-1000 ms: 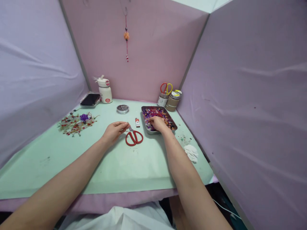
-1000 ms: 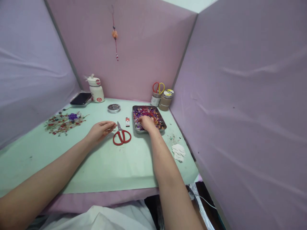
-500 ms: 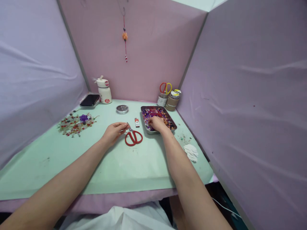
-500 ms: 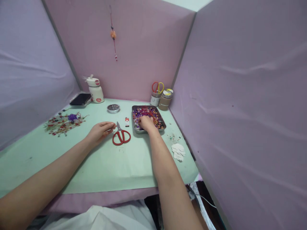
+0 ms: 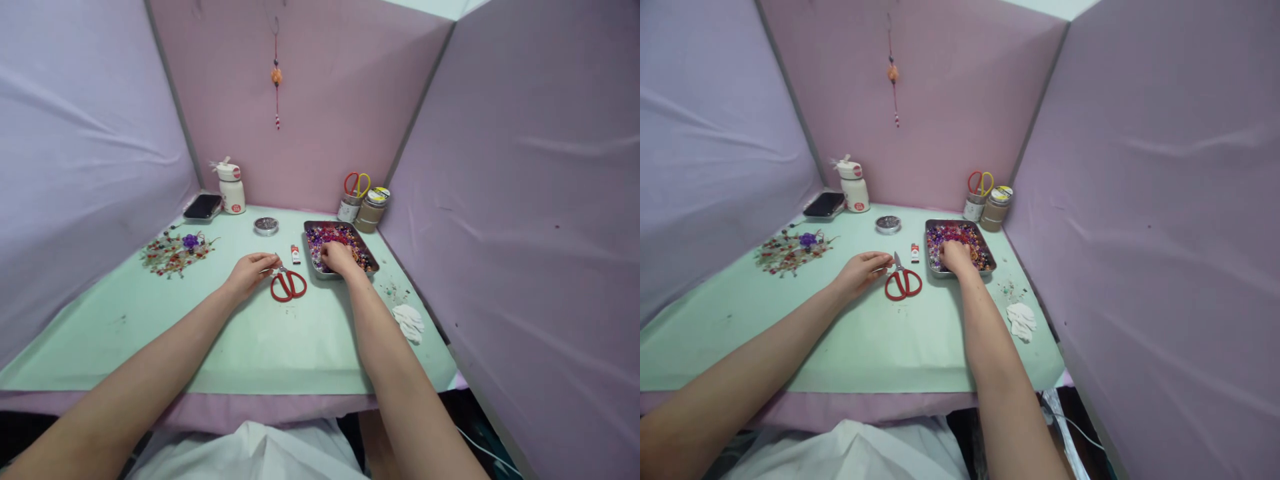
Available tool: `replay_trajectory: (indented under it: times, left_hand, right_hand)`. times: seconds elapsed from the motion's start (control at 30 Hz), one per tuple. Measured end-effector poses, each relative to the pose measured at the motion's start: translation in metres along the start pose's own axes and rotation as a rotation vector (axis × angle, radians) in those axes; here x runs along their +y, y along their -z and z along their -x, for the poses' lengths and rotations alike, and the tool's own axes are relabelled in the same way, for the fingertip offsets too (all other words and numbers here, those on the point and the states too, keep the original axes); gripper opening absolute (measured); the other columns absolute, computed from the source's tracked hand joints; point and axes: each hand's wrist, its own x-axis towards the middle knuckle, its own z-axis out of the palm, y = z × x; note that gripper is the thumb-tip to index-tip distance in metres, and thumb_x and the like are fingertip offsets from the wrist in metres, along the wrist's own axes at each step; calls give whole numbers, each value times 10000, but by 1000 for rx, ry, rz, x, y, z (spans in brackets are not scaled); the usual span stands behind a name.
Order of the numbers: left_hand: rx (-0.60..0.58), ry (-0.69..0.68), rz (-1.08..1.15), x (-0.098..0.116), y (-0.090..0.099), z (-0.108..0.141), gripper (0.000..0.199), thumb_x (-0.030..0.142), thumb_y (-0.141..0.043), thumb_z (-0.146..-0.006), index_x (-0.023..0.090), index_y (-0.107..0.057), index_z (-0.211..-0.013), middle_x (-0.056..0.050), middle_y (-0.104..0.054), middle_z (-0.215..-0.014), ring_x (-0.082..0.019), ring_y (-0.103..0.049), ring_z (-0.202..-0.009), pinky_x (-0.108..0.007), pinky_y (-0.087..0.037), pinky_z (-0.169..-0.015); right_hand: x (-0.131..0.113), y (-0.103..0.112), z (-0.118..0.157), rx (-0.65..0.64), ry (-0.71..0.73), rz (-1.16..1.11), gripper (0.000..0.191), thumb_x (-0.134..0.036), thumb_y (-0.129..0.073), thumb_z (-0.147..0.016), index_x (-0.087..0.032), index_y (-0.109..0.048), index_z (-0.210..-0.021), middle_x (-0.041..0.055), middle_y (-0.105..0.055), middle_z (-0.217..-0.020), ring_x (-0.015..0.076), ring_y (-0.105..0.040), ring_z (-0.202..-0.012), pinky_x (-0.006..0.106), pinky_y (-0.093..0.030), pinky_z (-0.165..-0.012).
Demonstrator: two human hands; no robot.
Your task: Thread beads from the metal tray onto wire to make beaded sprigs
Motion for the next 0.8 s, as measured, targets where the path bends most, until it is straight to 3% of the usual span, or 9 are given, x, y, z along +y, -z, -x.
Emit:
replay_trajectory:
  times: [0.23, 0.33, 0.43, 0.5, 0.6, 0.7, 0.8]
  left_hand:
    - [-33, 9, 56, 1, 1, 1, 342, 394, -816, -556, 143, -695, -754, -105, -703, -849, -180, -624, -822, -319, -473, -782]
    - [-62, 10, 70, 0, 2, 0, 354, 396, -820, -556, 141, -698, -770, -107, -701, -846, -179, -620, -796, -329, -474, -771]
    - [-117, 14, 58, -1, 2, 2, 348, 405, -812, -574, 144, -701, -775, -108, -695, -835, -190, -621, -808, -336, -478, -775]
    - [-153, 4, 50, -1, 1, 3, 341, 412, -810, -577, 146, -701, -760, -102, -687, -812, -193, -621, -814, -337, -478, -787]
    - [-206, -5, 46, -1, -1, 4, 338, 415, -815, -569, 145, -702, -740, -90, -683, -788, -184, -615, -790, -339, -476, -798]
    - [-255, -6, 60, -1, -1, 5, 327, 410, -814, -571, 146, -709, -734, -87, -683, -781, -173, -608, -759, -339, -473, -798]
    - [-271, -12, 74, -1, -1, 7, 311, 395, -815, -575, 145, -715, -732, -87, -679, -776, -170, -605, -753, -337, -468, -792]
  right_hand:
    - [7, 0, 1, 204, -147, -88, 202, -215, -496, -796, -181, -660, -910, 107, -707, -918, 235, -634, -869, 319, -417, -789]
    - [1, 3, 3, 354, -85, -217, 229, -177, -466, -776, -175, -652, -911, 99, -702, -927, 223, -621, -861, 319, -427, -798]
    - [-17, 6, 7, 438, 38, -496, 225, -211, -461, -787, -177, -658, -891, 82, -701, -943, 194, -613, -859, 309, -440, -831]
    - [-34, 5, 9, 406, 81, -781, 196, -271, -503, -779, -179, -661, -850, 59, -703, -874, 175, -619, -800, 298, -464, -793]
    - [-58, -1, 14, 243, 89, -1184, 211, -344, -629, -703, -180, -657, -832, 33, -698, -805, 161, -630, -750, 293, -492, -732]
    - [-73, -8, 20, 92, 81, -1405, 261, -374, -711, -643, -186, -659, -817, 21, -695, -781, 147, -639, -726, 290, -504, -707]
    - [-79, -10, 25, 35, 66, -1528, 286, -380, -750, -610, -193, -660, -806, 22, -704, -796, 136, -643, -723, 287, -509, -720]
